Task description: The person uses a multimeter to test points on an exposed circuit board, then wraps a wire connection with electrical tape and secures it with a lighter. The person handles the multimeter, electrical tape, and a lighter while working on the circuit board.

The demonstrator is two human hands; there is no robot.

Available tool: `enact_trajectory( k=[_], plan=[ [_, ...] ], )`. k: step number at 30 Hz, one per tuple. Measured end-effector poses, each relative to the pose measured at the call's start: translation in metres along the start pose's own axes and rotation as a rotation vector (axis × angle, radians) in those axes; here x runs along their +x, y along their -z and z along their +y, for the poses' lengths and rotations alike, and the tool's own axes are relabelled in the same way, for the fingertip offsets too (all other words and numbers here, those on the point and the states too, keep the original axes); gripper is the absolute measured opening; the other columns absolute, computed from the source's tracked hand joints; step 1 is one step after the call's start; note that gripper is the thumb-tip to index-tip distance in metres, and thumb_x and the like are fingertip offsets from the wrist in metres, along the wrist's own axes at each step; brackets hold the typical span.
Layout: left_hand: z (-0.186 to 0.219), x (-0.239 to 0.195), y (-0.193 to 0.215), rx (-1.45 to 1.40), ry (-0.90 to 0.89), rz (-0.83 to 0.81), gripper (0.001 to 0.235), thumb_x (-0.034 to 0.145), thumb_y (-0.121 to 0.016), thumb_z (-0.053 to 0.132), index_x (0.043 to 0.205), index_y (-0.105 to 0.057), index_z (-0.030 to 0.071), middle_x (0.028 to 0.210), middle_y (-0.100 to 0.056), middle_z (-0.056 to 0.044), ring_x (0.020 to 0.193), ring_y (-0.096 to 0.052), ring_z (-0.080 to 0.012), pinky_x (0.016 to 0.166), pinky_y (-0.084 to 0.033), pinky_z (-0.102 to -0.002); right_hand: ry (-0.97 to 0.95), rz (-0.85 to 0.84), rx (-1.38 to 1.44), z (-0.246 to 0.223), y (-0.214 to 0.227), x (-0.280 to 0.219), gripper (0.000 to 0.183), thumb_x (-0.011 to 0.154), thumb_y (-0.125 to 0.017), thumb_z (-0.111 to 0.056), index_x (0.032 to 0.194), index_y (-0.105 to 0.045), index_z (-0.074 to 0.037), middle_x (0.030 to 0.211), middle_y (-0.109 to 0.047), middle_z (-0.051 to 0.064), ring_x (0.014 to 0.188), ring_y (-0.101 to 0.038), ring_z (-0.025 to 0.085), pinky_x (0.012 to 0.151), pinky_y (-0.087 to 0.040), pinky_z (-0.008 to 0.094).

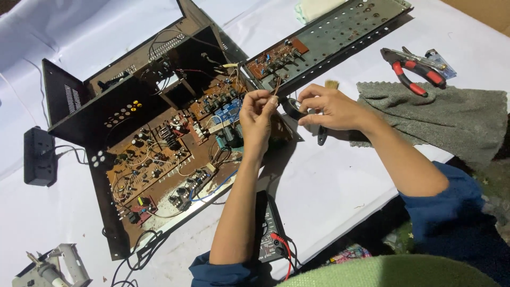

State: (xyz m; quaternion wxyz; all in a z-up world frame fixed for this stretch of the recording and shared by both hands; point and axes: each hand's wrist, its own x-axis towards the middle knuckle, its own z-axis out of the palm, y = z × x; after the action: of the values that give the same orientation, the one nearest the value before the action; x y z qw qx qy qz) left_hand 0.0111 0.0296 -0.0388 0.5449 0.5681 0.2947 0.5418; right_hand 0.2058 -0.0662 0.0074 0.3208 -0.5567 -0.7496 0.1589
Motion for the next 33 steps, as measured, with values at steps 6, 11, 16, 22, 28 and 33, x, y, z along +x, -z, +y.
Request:
enact_trajectory(
  k=[6,11,16,22,28,33],
  plan=[
    [0.006,0.003,0.003,-0.092,0.124,-0.033,0.029,0.092,-0.076,0.011,0.117,-0.064,0.002,0.091,-0.074,-0.009,0.079,-0.065,-0.0111,0.072,-0.056,-0.025,0.072,0.099,-0.130,0.007,-0.012,0.001,0.017,0.092,-0.076,-0.028,0.102,-0.075,-0.014,0.117,-0.062,0.004,0.109,-0.064,0.026,0.085,-0.059,0.036],
    [0.007,0.001,0.006,-0.033,0.166,-0.077,0.023,0.091,-0.077,0.010,0.112,-0.072,0.002,0.088,-0.075,-0.011,0.079,-0.066,-0.0107,0.070,-0.056,-0.023,0.092,0.178,-0.106,0.012,-0.028,0.004,0.016,0.093,-0.076,-0.018,0.109,-0.076,-0.012,0.107,-0.057,0.004,0.098,-0.065,0.022,0.077,-0.059,0.030],
    [0.011,-0.001,0.005,0.001,0.165,-0.099,0.020,0.089,-0.077,0.009,0.108,-0.077,0.003,0.088,-0.073,-0.012,0.077,-0.067,-0.0137,0.064,-0.059,-0.029,0.061,0.243,0.047,-0.005,-0.028,0.005,0.025,0.092,-0.079,-0.014,0.116,-0.074,-0.010,0.105,-0.065,0.005,0.090,-0.070,0.020,0.078,-0.059,0.030],
    [0.014,-0.004,0.010,0.173,0.161,-0.171,0.016,0.086,-0.081,0.009,0.102,-0.081,0.010,0.090,-0.073,-0.011,0.080,-0.074,-0.0177,0.066,-0.063,-0.031,-0.228,0.216,0.413,-0.004,-0.031,0.008,0.026,0.106,-0.061,-0.028,0.115,-0.072,-0.007,0.114,-0.063,0.010,0.107,-0.064,0.021,0.089,-0.054,0.036],
    [0.029,-0.005,0.010,0.367,0.046,-0.222,0.016,0.084,-0.080,0.007,0.099,-0.081,0.013,0.087,-0.073,-0.010,0.078,-0.075,-0.0230,0.066,-0.061,-0.035,-0.396,0.316,0.667,-0.005,-0.056,0.015,0.029,0.105,-0.066,-0.036,0.097,-0.073,-0.009,0.094,-0.062,0.003,0.094,-0.055,0.013,0.085,-0.047,0.030],
    [0.030,-0.006,0.006,0.311,0.057,-0.184,0.023,0.083,-0.080,0.007,0.106,-0.076,0.009,0.087,-0.075,-0.012,0.081,-0.075,-0.0258,0.072,-0.061,-0.039,-0.304,0.373,0.596,-0.023,-0.046,0.024,0.017,0.100,-0.073,-0.026,0.110,-0.075,-0.012,0.100,-0.058,0.002,0.093,-0.050,0.007,0.085,-0.046,0.024]
  ],
)
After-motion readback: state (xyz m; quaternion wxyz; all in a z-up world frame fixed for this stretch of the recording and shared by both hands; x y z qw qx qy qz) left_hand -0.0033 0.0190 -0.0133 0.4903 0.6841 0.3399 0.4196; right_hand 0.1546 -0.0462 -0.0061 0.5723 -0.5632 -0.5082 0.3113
